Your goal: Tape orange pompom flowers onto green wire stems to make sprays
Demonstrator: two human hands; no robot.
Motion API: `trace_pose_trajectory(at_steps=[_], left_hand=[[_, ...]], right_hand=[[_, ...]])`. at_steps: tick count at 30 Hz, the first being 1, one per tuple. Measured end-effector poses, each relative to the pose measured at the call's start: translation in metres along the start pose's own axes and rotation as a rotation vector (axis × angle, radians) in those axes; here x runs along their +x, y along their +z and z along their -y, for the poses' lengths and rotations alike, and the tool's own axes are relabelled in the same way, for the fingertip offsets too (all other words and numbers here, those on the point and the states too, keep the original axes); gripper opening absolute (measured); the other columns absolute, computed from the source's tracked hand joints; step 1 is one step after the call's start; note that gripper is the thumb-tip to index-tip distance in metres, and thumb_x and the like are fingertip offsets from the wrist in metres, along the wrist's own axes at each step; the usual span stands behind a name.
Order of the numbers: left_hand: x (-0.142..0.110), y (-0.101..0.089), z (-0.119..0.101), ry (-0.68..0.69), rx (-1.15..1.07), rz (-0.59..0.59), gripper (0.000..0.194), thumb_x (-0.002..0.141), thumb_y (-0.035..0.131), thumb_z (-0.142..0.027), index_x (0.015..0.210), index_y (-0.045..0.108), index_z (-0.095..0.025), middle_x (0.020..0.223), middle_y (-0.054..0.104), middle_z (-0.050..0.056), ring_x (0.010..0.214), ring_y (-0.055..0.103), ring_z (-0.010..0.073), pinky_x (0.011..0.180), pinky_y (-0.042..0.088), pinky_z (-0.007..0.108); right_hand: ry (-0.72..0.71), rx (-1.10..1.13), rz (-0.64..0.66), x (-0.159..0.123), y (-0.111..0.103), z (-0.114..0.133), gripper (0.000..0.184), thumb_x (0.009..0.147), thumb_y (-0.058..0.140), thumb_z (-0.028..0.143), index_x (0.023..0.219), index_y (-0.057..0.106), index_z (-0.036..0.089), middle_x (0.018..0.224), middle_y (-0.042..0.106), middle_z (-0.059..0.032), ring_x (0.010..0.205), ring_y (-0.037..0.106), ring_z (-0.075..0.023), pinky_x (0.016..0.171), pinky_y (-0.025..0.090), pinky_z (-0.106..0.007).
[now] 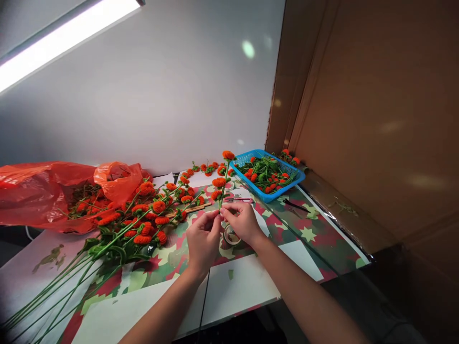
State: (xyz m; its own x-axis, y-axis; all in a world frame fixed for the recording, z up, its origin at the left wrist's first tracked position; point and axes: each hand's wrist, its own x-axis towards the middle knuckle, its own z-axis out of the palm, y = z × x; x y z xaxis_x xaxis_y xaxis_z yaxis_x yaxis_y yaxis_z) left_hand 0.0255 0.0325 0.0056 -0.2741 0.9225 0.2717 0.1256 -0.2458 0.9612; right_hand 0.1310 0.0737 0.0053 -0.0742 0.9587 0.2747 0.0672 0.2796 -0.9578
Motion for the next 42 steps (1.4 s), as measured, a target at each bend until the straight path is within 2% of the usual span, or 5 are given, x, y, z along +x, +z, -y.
trace_pose_trajectory(at_steps=[7,14,24,36,42], left_hand=[[0.005,-0.003,-0.009,-0.111,-0.225,-0.012,0.012,0.069,0.064,-0.027,0.074,0.063,-0.015,0.059,0.058,0.0,0.051,0.05,0.0098,0.048,0.038,0.02],[0.012,-0.007,-0.011,-0.493,-0.607,0.249,0.02,0.058,0.07,-0.029,0.069,0.062,-0.014,0.049,0.044,-0.007,0.034,0.025,0.0004,0.035,0.02,0.016],[0.004,-0.014,-0.014,0.024,-0.044,0.148,0.019,0.074,0.064,-0.033,0.065,0.066,-0.017,0.051,0.057,0.0,0.043,0.048,0.0085,0.043,0.037,0.02],[0.006,-0.006,-0.012,-0.725,-0.909,0.468,0.024,0.06,0.073,-0.033,0.064,0.059,-0.013,0.041,0.032,-0.011,0.028,0.015,-0.0033,0.026,0.014,0.009],[0.001,-0.006,-0.011,-0.341,-0.357,0.186,0.027,0.066,0.071,-0.041,0.068,0.063,-0.015,0.055,0.057,-0.001,0.04,0.05,0.0074,0.038,0.041,0.018]], right_hand=[[0.068,0.172,0.111,0.003,-0.002,0.002,0.017,0.07,0.066,0.033,0.074,0.072,0.018,0.059,0.06,-0.0006,0.057,0.051,-0.0127,0.057,0.044,-0.026],[0.216,0.513,0.246,0.006,-0.008,-0.004,0.023,0.06,0.076,0.037,0.067,0.069,0.017,0.061,0.056,0.0017,0.054,0.044,-0.0083,0.053,0.037,-0.022],[0.179,0.449,0.183,0.006,-0.007,-0.008,0.021,0.064,0.074,0.036,0.067,0.068,0.017,0.062,0.057,0.0014,0.059,0.049,-0.0093,0.058,0.041,-0.022],[0.236,0.597,0.301,-0.002,-0.008,0.007,0.024,0.061,0.076,0.037,0.063,0.065,0.016,0.056,0.057,0.0012,0.054,0.051,-0.0102,0.054,0.041,-0.023],[0.249,0.558,0.125,0.002,-0.003,0.004,0.022,0.059,0.077,0.031,0.063,0.061,0.016,0.058,0.056,0.0036,0.051,0.047,-0.0074,0.05,0.037,-0.02]])
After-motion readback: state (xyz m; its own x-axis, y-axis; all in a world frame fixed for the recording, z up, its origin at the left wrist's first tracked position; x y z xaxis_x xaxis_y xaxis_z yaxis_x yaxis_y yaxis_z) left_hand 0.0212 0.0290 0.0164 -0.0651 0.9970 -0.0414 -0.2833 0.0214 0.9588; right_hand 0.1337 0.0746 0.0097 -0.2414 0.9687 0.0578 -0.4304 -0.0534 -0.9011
